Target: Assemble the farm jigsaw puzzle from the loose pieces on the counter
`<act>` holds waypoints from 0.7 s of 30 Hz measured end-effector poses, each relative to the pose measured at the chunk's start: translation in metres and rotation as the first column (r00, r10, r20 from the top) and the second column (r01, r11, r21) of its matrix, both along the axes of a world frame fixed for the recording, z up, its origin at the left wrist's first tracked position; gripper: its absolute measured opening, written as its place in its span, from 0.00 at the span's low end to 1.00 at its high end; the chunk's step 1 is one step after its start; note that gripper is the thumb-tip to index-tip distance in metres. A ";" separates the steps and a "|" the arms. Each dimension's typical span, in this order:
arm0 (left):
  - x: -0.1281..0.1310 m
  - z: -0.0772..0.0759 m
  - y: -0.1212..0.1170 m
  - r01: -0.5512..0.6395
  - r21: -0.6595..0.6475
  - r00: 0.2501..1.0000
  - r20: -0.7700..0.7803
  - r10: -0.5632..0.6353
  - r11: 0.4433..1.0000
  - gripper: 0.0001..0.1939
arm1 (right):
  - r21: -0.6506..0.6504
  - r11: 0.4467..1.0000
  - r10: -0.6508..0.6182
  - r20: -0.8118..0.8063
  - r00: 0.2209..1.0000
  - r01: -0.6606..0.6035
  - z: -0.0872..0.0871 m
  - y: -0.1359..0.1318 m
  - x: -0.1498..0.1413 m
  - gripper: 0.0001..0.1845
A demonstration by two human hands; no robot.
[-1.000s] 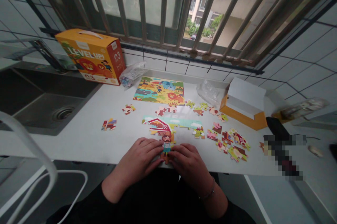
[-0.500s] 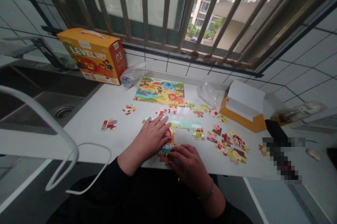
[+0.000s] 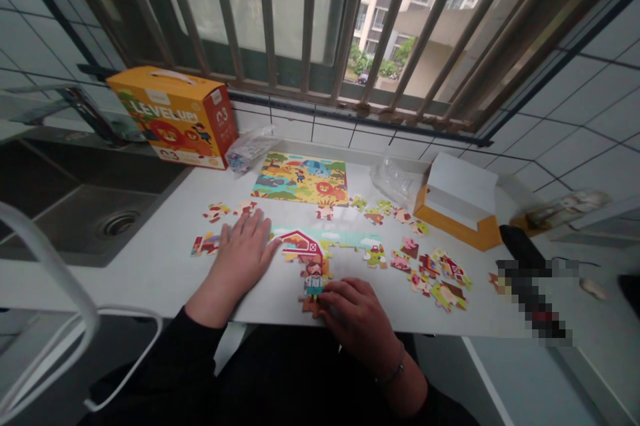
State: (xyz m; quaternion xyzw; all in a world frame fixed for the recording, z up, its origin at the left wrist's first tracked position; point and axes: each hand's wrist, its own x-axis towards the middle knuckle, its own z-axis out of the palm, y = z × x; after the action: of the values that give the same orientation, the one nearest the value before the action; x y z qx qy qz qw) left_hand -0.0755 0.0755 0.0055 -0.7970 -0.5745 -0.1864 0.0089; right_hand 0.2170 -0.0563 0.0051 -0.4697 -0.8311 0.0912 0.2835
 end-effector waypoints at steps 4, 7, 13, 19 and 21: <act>0.026 0.000 -0.030 0.307 -0.054 0.950 0.066 -0.304 0.950 0.25 | -0.009 1.000 0.002 0.006 1.000 -0.002 -0.002 0.001 0.000 0.12; 0.048 0.000 -0.054 0.508 -0.094 0.861 0.088 -0.501 0.856 0.28 | 0.011 1.000 -0.009 0.006 1.000 0.009 -0.001 0.001 -0.001 0.10; 0.060 0.001 -0.063 0.544 -0.194 0.839 0.104 -0.534 0.817 0.31 | 0.053 0.998 -0.020 0.011 1.000 0.019 -0.001 -0.001 -0.003 0.11; 0.062 0.001 -0.053 0.491 -0.240 0.871 0.107 -0.480 0.837 0.29 | 0.101 0.991 -0.081 -0.025 0.996 0.083 -0.006 -0.002 -0.002 0.10; 0.064 0.000 -0.050 0.484 -0.237 0.875 0.110 -0.472 0.842 0.29 | 0.100 0.990 -0.099 -0.034 0.995 0.102 -0.006 -0.002 -0.002 0.10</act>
State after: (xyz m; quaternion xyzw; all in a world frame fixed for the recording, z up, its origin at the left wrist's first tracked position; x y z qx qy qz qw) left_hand -0.0114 0.0252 0.0056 -0.9046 -0.3770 -0.1253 -0.1546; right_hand 0.2146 -0.0584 -0.0013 -0.4945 -0.8058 0.0413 0.3233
